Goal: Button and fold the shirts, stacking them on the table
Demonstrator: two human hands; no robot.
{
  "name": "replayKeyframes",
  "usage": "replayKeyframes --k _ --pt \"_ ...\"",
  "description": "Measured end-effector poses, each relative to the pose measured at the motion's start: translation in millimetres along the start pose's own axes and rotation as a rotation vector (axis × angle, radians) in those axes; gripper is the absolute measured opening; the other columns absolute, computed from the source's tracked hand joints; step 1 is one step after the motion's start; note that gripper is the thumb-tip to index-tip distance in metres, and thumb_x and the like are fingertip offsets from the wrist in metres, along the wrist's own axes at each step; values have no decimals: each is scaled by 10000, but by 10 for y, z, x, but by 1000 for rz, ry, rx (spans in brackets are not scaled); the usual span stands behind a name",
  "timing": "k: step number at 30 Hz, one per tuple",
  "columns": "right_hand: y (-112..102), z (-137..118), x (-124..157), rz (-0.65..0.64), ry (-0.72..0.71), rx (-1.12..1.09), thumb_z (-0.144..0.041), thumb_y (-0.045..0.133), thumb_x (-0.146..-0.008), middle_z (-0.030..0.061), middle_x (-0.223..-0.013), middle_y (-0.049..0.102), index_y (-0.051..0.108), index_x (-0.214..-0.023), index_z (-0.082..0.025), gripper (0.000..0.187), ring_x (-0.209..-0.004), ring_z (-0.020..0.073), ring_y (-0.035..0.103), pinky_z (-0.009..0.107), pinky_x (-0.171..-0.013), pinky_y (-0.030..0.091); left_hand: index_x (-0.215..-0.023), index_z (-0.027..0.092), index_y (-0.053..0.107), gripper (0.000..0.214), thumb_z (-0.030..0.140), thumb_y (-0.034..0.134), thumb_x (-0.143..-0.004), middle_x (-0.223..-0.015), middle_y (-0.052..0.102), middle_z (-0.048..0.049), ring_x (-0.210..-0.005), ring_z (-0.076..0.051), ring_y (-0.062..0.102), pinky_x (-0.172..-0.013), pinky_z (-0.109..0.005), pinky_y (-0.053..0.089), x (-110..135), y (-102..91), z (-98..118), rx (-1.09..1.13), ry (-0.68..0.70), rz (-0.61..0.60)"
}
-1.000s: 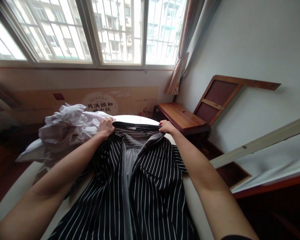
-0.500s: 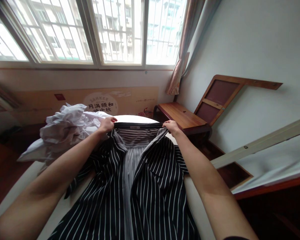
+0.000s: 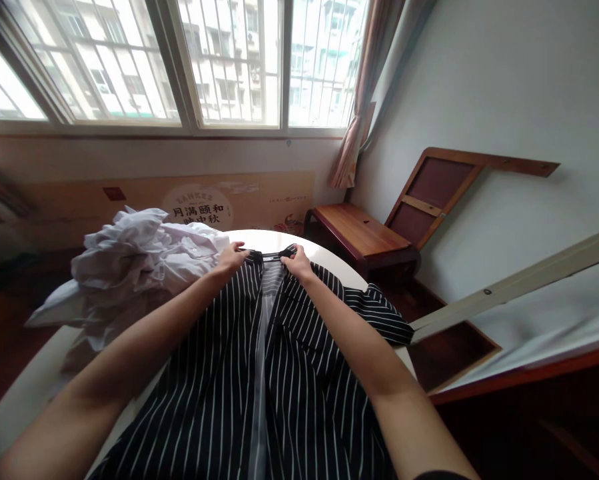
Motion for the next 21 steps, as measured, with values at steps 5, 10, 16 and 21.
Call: replayKeyframes --k 5,10,16,21 --pt "-184 25 1129 -229 -514 286 -382 568 -819 140 -1393 440 429 -1355 -190 586 -1303 263 384 460 -1062 320 -1272 237 537 467 436 516 -850 -1463 375 -60 -1371 -249 280 -1129 -435 212 1233 -195 101 -305 523 -221" --pt "-20 275 2190 -539 -640 530 -570 559 -790 107 -1526 219 270 -1459 -243 799 -1408 295 164 514 -1139 120 -1430 325 321 736 657 468 -791 -1529 223 -48 -1416 -328 98 -1113 -575 59 2113 -67 -253 -501 580 -543" --pt "154 235 2673 -674 -671 538 -608 528 -790 122 -1542 109 176 -1481 -213 871 -1420 291 91 497 -1148 43 -1461 360 183 810 708 430 -773 -1546 142 -29 -1419 -334 55 -1111 -566 58 2470 -80 -418 -509 595 -657" --pt "82 61 2654 -614 -627 425 -550 505 -839 123 -1407 447 483 -1343 -231 597 -1312 298 371 504 -1095 232 -1433 348 303 757 691 455 -775 -1514 268 -54 -1380 -347 222 -1079 -543 204 2607 -249 -347 -522 613 -618"
Point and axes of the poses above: each hand's wrist, its own x-axis away from the middle knuckle, its own y-axis out of the palm, z = x × y, the point moved 6 cm from there along -x, towards the middle knuckle
